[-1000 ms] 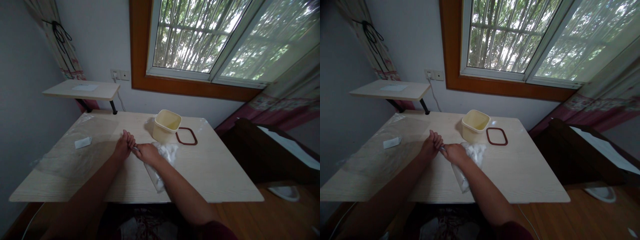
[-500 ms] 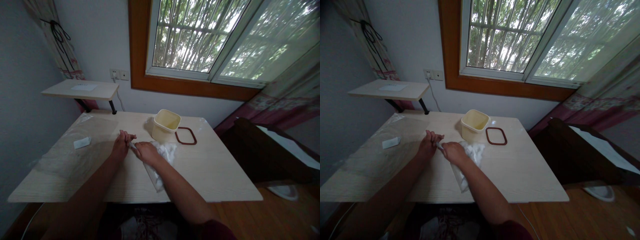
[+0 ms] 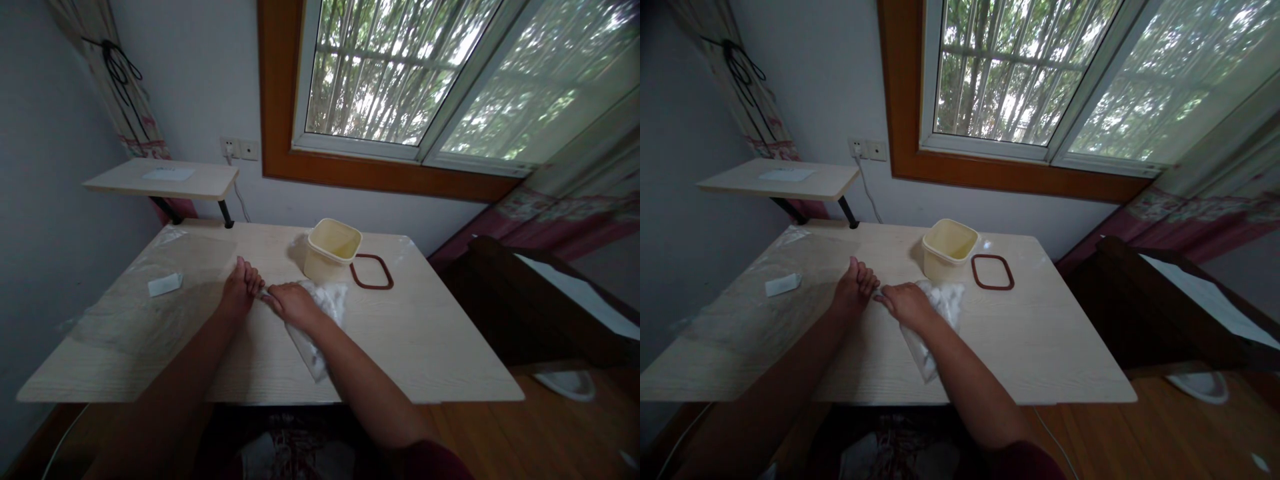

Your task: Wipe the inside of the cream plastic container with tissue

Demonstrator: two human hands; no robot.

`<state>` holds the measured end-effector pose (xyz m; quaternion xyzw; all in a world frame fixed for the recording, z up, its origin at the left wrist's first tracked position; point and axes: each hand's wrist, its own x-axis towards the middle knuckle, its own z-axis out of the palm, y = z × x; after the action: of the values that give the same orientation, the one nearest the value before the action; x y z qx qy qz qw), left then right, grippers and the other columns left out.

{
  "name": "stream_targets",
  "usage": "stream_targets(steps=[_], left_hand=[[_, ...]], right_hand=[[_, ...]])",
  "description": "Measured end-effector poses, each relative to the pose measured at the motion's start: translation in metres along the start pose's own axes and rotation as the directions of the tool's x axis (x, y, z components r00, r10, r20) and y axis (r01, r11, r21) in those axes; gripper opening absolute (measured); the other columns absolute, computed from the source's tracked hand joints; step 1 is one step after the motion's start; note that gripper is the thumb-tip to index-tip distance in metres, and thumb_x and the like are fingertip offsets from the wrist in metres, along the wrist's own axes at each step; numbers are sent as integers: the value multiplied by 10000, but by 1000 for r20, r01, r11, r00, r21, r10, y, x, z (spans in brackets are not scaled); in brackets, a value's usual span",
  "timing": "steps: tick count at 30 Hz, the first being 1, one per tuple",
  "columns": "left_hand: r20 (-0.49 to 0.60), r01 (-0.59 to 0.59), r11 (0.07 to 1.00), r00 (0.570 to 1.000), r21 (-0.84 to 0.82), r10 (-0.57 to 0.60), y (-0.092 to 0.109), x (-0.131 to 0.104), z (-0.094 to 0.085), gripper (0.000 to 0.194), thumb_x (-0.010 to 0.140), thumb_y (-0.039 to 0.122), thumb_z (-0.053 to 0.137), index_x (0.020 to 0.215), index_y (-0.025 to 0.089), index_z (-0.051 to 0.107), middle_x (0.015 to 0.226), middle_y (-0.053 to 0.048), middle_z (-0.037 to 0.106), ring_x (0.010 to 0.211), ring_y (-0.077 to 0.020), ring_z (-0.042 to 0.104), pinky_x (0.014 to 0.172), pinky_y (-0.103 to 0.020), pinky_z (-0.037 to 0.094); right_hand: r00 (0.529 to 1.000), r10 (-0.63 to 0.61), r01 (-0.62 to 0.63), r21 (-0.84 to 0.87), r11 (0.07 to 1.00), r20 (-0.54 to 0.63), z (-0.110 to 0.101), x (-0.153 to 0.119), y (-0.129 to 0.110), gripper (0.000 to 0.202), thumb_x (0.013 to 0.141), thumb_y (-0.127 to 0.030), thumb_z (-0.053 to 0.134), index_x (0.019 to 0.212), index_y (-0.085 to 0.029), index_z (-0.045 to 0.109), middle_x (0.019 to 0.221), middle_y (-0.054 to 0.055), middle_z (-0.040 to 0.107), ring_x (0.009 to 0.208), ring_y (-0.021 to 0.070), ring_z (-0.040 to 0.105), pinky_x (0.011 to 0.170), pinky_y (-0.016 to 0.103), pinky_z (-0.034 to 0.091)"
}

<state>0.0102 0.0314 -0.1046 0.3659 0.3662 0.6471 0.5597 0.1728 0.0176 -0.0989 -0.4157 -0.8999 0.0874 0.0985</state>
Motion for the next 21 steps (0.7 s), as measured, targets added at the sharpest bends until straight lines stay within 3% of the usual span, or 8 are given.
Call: stream_targets(steps=[9, 12, 16, 18, 21], left_hand=[[6, -33, 998, 999, 46, 33, 3, 0, -4, 606, 964, 698, 388, 587, 228, 322, 449, 68, 255, 392, -95, 289, 606, -316, 501], [14, -56, 997, 998, -44, 57, -1, 3, -9, 568, 947, 668, 482, 616, 215, 394, 476, 64, 339, 442, -96, 400, 668, -308, 523], [-10, -86, 984, 996, -158, 85, -6, 8, -21, 485, 869, 696, 593, 885, 211, 596, 810, -8, 652, 797, -154, 660, 802, -320, 550], [-8, -70, 981, 998, -180, 70, -9, 11, -25, 503, 849, 695, 619, 1040, 231, 613, 1048, -43, 692, 962, -177, 674, 843, -329, 555], [44, -80, 987, 995, -138, 87, -13, 11, -27, 500, 847, 640, 659, 1157, 251, 611, 1214, -67, 669, 1069, -193, 654, 908, -347, 549]], right_hand=[[997, -42, 50, 139, 989, -62, 2, 2, 3, 419, 1085, -450, 360, 1041, -199, 693, 991, 70, 736, 952, 186, 634, 874, 285, 392], [986, -78, 103, 166, 981, -148, 3, 3, 5, 363, 1064, -427, 440, 1002, -196, 713, 964, 66, 691, 984, 197, 560, 917, 307, 382], [928, -12, 100, 217, 971, -372, 5, 5, 7, 274, 1010, -387, 569, 936, -200, 755, 991, 87, 601, 991, 225, 489, 886, 346, 391], [900, 30, 110, 292, 950, -436, 4, 7, 8, 249, 998, -348, 591, 901, -192, 759, 922, 76, 567, 931, 216, 501, 824, 334, 403], [883, 112, 140, 484, 864, -456, -3, 11, 7, 222, 987, -319, 597, 885, -194, 749, 793, 26, 538, 809, 181, 536, 730, 295, 405]])
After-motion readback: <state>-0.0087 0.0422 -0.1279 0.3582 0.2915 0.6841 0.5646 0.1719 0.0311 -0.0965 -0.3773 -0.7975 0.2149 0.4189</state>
